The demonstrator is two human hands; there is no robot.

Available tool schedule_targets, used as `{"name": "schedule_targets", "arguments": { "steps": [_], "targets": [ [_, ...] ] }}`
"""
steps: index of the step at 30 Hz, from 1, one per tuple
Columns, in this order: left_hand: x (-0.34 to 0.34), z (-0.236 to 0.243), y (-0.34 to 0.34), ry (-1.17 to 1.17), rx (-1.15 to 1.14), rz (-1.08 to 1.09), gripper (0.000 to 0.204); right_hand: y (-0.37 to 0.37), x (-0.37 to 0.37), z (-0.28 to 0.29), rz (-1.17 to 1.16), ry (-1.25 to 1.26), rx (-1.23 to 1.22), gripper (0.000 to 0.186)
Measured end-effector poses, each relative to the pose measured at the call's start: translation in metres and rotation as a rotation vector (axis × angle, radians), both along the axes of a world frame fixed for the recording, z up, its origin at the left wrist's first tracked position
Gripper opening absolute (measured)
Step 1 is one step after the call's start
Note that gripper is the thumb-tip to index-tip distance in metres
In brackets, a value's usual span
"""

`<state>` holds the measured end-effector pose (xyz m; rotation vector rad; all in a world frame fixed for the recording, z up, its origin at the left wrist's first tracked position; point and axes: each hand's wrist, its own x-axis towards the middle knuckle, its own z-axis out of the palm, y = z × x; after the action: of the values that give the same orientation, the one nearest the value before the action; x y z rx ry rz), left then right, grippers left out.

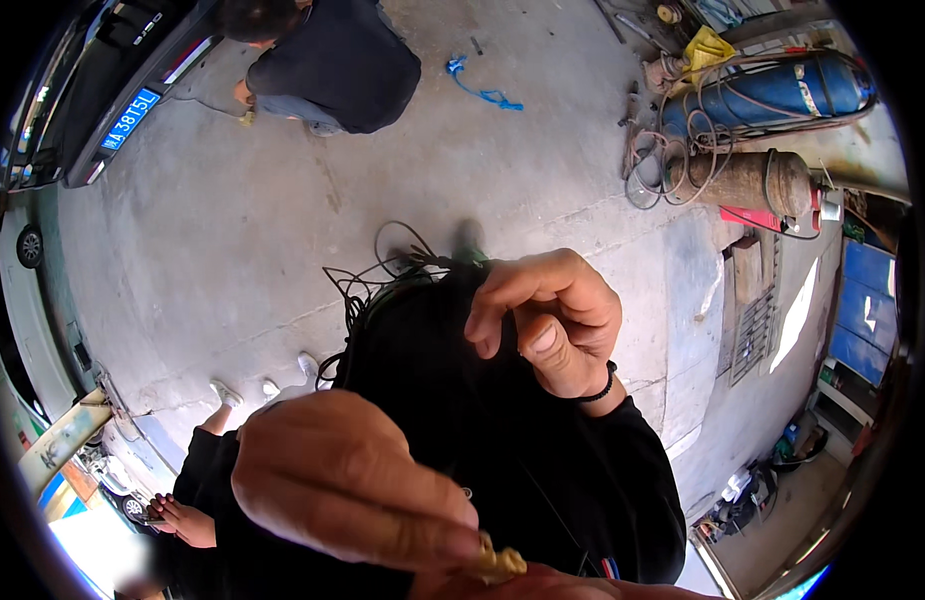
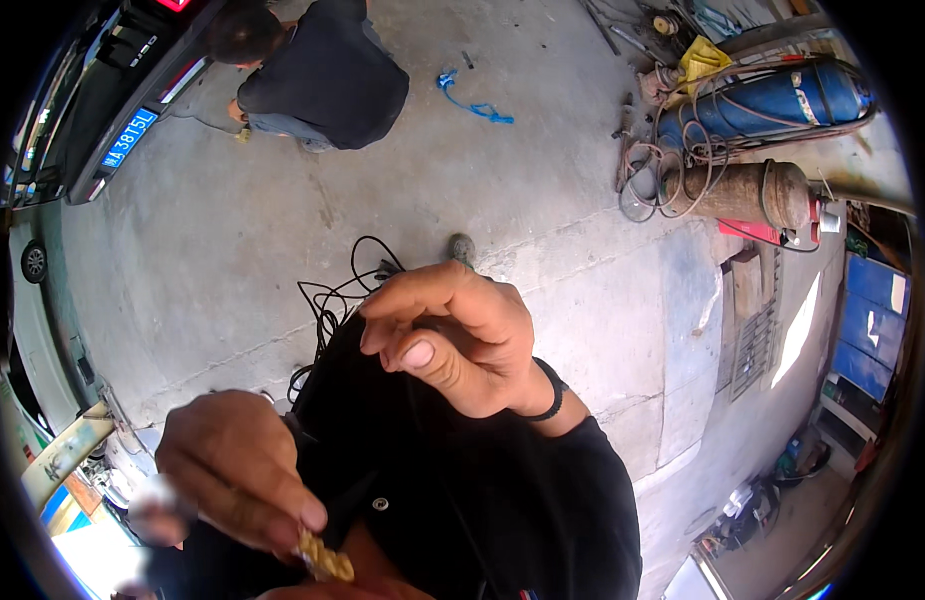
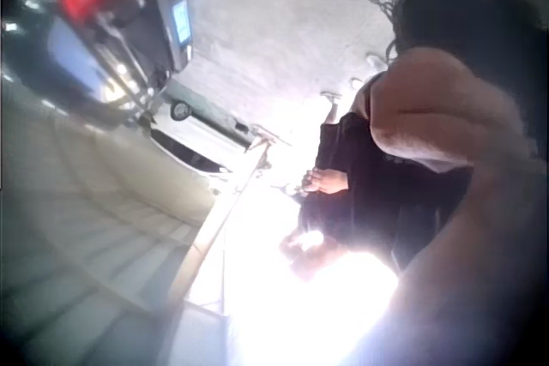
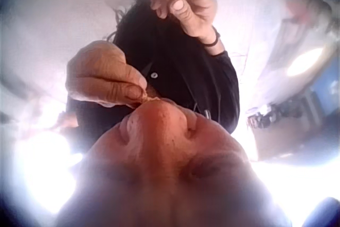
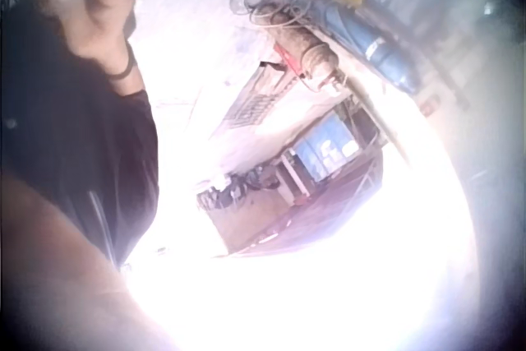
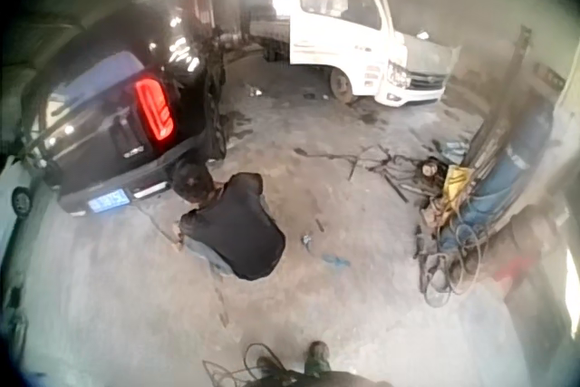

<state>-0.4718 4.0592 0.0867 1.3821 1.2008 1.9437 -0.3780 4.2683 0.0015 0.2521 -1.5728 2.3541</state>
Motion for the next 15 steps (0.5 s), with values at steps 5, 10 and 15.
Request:
{"name": "schedule_targets", "arguments": {
  "steps": [5, 10, 15],
  "targets": [
    [0.007, 0.017, 0.008, -0.003, 0.087, 0.129, 0.020, -0.002, -0.004, -0.010, -0.028, -0.123, -0.007, 0.026],
    [-0.004, 0.018, 0.011, 0.188, 0.080, 0.095, 0.011, 0.000, -0.003, -0.013, -0.019, -0.140, 0.034, 0.024],
    [-0.014, 0.028, 0.012, -0.043, -0.078, -0.103, 0.011, -0.001, -0.003, -0.011, 0.000, -0.181, 0.090, 0.025]
  ]
}}
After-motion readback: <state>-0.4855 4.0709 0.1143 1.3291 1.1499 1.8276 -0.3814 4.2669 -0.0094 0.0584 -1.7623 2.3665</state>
